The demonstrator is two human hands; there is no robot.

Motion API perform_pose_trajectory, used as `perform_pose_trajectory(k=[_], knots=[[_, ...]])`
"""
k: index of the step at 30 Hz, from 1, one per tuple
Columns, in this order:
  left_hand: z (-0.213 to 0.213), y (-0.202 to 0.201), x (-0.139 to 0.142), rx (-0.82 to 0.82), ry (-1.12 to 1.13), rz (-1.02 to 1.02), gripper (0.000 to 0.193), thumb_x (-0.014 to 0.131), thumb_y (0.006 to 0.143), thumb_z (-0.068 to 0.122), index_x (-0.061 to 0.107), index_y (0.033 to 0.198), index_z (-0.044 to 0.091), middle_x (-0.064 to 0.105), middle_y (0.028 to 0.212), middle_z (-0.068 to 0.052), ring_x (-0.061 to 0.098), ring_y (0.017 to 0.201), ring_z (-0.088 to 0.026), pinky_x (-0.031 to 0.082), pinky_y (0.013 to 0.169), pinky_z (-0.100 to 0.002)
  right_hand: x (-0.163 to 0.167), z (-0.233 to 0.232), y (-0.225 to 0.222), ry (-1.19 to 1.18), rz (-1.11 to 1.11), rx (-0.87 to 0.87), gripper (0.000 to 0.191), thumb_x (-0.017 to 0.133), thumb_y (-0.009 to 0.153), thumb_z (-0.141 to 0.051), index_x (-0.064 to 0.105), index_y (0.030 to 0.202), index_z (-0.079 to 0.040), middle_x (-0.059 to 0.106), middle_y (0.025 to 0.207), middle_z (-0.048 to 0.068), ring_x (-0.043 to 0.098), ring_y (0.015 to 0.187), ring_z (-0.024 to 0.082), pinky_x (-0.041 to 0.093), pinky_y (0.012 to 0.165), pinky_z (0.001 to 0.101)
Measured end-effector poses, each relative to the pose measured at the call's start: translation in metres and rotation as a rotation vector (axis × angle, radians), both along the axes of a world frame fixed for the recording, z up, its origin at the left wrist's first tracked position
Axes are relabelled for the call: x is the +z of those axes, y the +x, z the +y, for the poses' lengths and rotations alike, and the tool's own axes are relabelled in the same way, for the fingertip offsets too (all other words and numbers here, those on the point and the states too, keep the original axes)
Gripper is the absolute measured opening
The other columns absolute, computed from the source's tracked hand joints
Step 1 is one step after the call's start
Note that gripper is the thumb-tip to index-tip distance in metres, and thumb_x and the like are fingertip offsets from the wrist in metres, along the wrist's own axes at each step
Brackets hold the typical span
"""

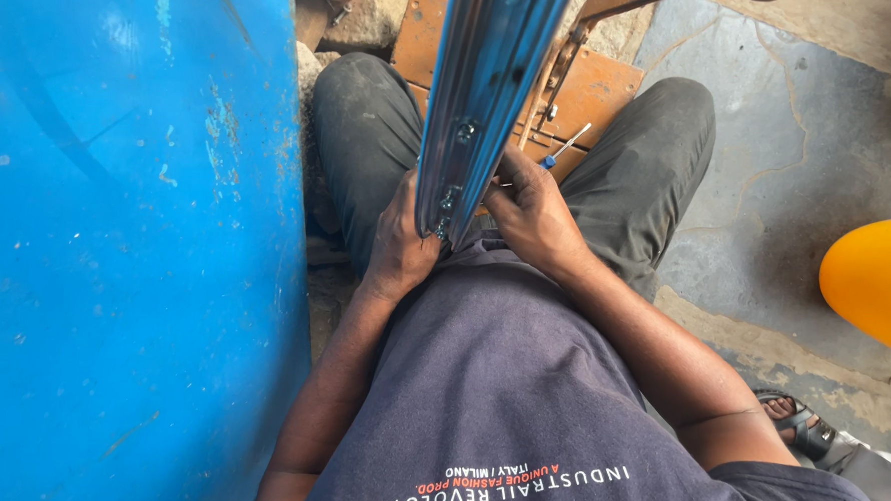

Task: The person sits on the ground and works on a bicycle wheel held between their legs. They use a spoke wrench to tighten the nipples on the wheel rim, rotating the wheel to access different spokes.

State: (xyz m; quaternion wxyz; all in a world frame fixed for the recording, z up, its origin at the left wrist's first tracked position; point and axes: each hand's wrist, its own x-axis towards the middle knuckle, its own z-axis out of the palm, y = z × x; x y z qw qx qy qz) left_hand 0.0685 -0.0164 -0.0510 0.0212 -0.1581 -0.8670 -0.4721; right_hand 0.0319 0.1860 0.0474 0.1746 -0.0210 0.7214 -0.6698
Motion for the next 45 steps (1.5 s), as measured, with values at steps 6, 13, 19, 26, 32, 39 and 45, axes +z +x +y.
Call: perform_pose_trajectory(k=[6, 13, 19, 26, 32, 39, 45], knots=[[0.001, -0.002, -0.001, -0.054, -0.052, -0.022, 0.062, 0.067, 0.104, 0.002, 0.036, 0.150, 0.029, 0.059, 0.129, -0.012, 0.075, 0.106, -0.023, 0.070, 0.085, -0.034, 0.000, 0.004, 0.002, 0.063, -0.019, -0.110, 0.026, 0.054, 0.111, -0.016, 0.055, 0.133, -0.004, 0.067, 0.125, 0.011, 0.070, 0.117, 0.019, 0.062, 0.100, 0.0347], [-0.001, -0.001, -0.007, -0.084, 0.016, 0.239, 0.120, 0.070, 0.102, -0.001, -0.022, 0.164, 0.044, 0.049, 0.148, -0.017, 0.069, 0.123, -0.028, 0.066, 0.102, -0.043, 0.004, -0.001, -0.001, 0.342, -0.006, -0.028, 0.026, 0.062, 0.105, -0.017, 0.066, 0.126, -0.004, 0.070, 0.110, 0.018, 0.069, 0.103, 0.025, 0.060, 0.092, 0.0373], [-0.001, -0.004, -0.004, -0.078, 0.047, 0.264, 0.120, 0.073, 0.100, 0.003, -0.020, 0.164, 0.043, 0.041, 0.158, -0.021, 0.059, 0.139, -0.036, 0.058, 0.115, -0.050, 0.001, 0.004, 0.000, -0.111, -0.067, 0.005, 0.031, 0.055, 0.107, -0.015, 0.056, 0.136, -0.003, 0.069, 0.125, 0.013, 0.069, 0.118, 0.019, 0.060, 0.102, 0.0368], [-0.002, 0.000, -0.006, -0.060, 0.018, 0.104, 0.102, 0.069, 0.102, 0.002, -0.005, 0.166, 0.031, 0.046, 0.157, -0.019, 0.061, 0.140, -0.034, 0.058, 0.117, -0.047, -0.015, -0.003, -0.006, -0.261, -0.296, -0.222, 0.023, 0.066, 0.103, -0.012, 0.061, 0.122, 0.000, 0.071, 0.106, 0.012, 0.071, 0.092, 0.017, 0.064, 0.081, 0.0329], [-0.007, 0.005, -0.008, -0.046, 0.075, 0.016, 0.088, 0.070, 0.104, 0.011, 0.008, 0.165, 0.028, 0.059, 0.144, -0.012, 0.070, 0.130, -0.028, 0.062, 0.114, -0.045, -0.014, 0.006, -0.001, -0.117, -0.191, -0.312, 0.020, 0.065, 0.103, -0.013, 0.061, 0.118, 0.000, 0.070, 0.103, 0.008, 0.072, 0.095, 0.014, 0.065, 0.083, 0.0310], [0.002, 0.006, -0.017, -0.049, 0.014, 0.142, 0.100, 0.069, 0.106, 0.013, -0.011, 0.165, 0.027, 0.053, 0.146, -0.021, 0.066, 0.128, -0.033, 0.058, 0.109, -0.050, -0.005, 0.010, 0.001, -0.185, -0.235, -0.227, 0.030, 0.071, 0.099, -0.016, 0.064, 0.122, 0.002, 0.075, 0.107, 0.013, 0.074, 0.100, 0.017, 0.066, 0.093, 0.0342], [0.003, 0.004, -0.016, -0.035, 0.025, 0.158, 0.087, 0.067, 0.109, 0.012, 0.000, 0.165, 0.019, 0.057, 0.138, -0.016, 0.069, 0.123, -0.028, 0.060, 0.108, -0.046, -0.003, 0.007, 0.001, -0.192, -0.281, -0.183, 0.030, 0.072, 0.096, -0.017, 0.066, 0.120, 0.001, 0.076, 0.107, 0.012, 0.075, 0.099, 0.018, 0.066, 0.089, 0.0365]])
